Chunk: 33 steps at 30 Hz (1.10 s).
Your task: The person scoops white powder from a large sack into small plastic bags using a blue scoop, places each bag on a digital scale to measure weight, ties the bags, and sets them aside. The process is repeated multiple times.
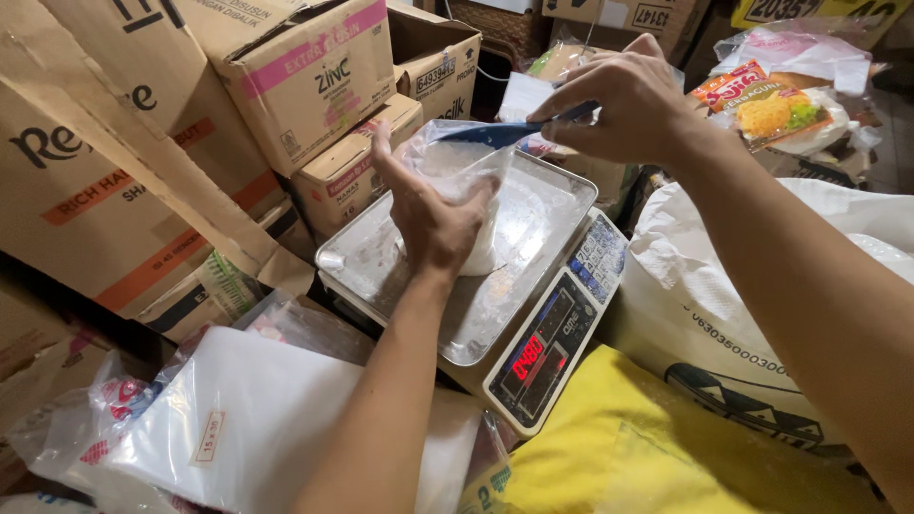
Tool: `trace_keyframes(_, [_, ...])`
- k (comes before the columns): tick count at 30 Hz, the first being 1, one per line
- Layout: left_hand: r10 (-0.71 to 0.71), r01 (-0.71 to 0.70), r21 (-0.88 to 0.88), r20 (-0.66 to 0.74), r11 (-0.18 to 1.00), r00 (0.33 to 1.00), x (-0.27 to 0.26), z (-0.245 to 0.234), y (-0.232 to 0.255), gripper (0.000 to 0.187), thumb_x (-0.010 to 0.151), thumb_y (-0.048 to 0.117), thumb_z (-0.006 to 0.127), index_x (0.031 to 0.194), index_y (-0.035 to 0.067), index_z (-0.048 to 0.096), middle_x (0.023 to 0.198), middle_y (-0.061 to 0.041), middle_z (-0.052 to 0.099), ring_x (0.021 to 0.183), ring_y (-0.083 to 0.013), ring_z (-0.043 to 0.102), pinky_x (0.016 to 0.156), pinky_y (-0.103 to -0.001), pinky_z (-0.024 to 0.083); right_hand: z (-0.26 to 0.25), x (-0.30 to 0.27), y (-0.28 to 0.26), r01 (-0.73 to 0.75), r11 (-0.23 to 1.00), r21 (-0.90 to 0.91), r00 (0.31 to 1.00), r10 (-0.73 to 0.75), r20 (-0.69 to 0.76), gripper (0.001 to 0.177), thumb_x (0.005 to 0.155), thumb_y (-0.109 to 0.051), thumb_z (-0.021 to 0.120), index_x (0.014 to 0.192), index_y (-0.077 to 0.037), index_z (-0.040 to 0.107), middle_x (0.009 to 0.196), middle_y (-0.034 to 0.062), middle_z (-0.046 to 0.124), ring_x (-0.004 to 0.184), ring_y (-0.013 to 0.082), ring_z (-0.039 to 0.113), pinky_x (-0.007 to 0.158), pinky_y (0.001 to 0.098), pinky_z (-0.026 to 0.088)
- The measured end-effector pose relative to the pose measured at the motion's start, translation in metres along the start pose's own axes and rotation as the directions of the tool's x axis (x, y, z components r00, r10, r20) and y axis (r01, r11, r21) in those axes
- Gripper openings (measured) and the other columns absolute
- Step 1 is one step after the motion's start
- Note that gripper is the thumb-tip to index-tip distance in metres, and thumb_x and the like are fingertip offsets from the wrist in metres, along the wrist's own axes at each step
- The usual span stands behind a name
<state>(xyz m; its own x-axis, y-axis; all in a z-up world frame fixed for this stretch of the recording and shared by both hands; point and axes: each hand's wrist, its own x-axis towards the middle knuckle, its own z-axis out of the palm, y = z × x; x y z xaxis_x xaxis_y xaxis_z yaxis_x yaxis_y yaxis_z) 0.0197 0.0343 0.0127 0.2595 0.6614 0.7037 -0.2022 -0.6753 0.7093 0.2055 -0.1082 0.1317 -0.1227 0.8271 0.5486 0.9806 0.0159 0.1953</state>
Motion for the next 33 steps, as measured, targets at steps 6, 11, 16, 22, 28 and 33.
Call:
trace_keyframes(6, [-0.008, 0.013, -0.136, 0.044, 0.991, 0.999, 0.002, 0.0, -0.002, 0.124, 0.07, 0.011, 0.094, 0.158, 0.0, 0.008, 0.158, -0.031, 0.028, 0.145, -0.0449, 0.042, 0.125, -0.052, 0.036, 0.001, 0.001, -0.011, -0.014, 0.991, -0.13, 0.994, 0.028, 0.103, 0.02, 0.084, -0.044, 0.084, 0.102, -0.035, 0.084, 0.076, -0.0051, 0.068, 0.086, 0.0164, 0.065, 0.086, 0.0406, 0.033])
trace_keyframes(11, [0.031, -0.029, -0.05, 0.043, 0.998, 0.999, -0.007, -0.002, -0.008, 0.131, 0.069, 0.015, 0.099, 0.157, 0.001, 0.003, 0.159, -0.032, 0.024, 0.148, -0.0481, 0.036, 0.127, -0.054, 0.032, 0.001, -0.006, -0.012, 0.0, 0.999, -0.046, 1.0, 0.0, 0.003, 0.018, 0.089, -0.04, 0.083, 0.105, -0.031, 0.083, 0.083, -0.0063, 0.069, 0.086, 0.0158, 0.064, 0.074, 0.0364, 0.04])
trace_keyframes(16, [0.002, 0.0, -0.031, 0.069, 1.0, 0.998, -0.017, -0.006, -0.011, 0.137, 0.068, 0.032, 0.101, 0.157, 0.002, 0.001, 0.158, -0.033, 0.022, 0.148, -0.0491, 0.033, 0.125, -0.055, 0.033, -0.009, -0.019, -0.007, -0.04, 0.997, -0.061, 0.995, 0.034, -0.09, 0.016, 0.092, -0.03, 0.082, 0.107, -0.027, 0.083, 0.086, -0.0061, 0.071, 0.084, 0.0133, 0.062, 0.071, 0.0341, 0.045])
trace_keyframes(22, [-0.073, 0.076, -0.034, 0.07, 0.997, 0.995, -0.024, -0.008, -0.001, 0.127, 0.07, 0.026, 0.093, 0.159, 0.002, 0.006, 0.158, -0.03, 0.028, 0.151, -0.0469, 0.036, 0.129, -0.052, 0.031, -0.021, -0.032, -0.012, -0.12, 0.993, 0.022, 0.981, 0.122, -0.154, 0.016, 0.099, -0.027, 0.083, 0.113, -0.019, 0.083, 0.089, 0.0018, 0.074, 0.08, 0.0141, 0.068, 0.075, 0.0328, 0.051])
trace_keyframes(28, [-0.107, 0.113, -0.085, 0.074, 0.99, 0.992, -0.031, -0.012, 0.01, 0.124, 0.069, 0.013, 0.091, 0.157, 0.002, 0.004, 0.16, -0.032, 0.021, 0.151, -0.0477, 0.03, 0.128, -0.051, 0.028, -0.015, -0.043, -0.032, -0.322, 0.929, 0.183, 0.921, 0.352, -0.166, 0.018, 0.1, -0.021, 0.081, 0.116, -0.015, 0.083, 0.097, 0.0053, 0.077, 0.085, 0.0145, 0.073, 0.078, 0.0309, 0.055])
trace_keyframes(33, [-0.079, 0.084, -0.063, 0.072, 0.994, 0.994, -0.03, -0.017, 0.012, 0.122, 0.07, 0.01, 0.089, 0.157, 0.002, 0.004, 0.161, -0.032, 0.02, 0.15, -0.0482, 0.032, 0.127, -0.052, 0.028, -0.012, -0.04, -0.038, -0.319, 0.91, 0.263, 0.905, 0.375, -0.2, 0.017, 0.1, -0.017, 0.083, 0.116, -0.013, 0.082, 0.102, 0.006, 0.078, 0.089, 0.0147, 0.073, 0.08, 0.0296, 0.056])
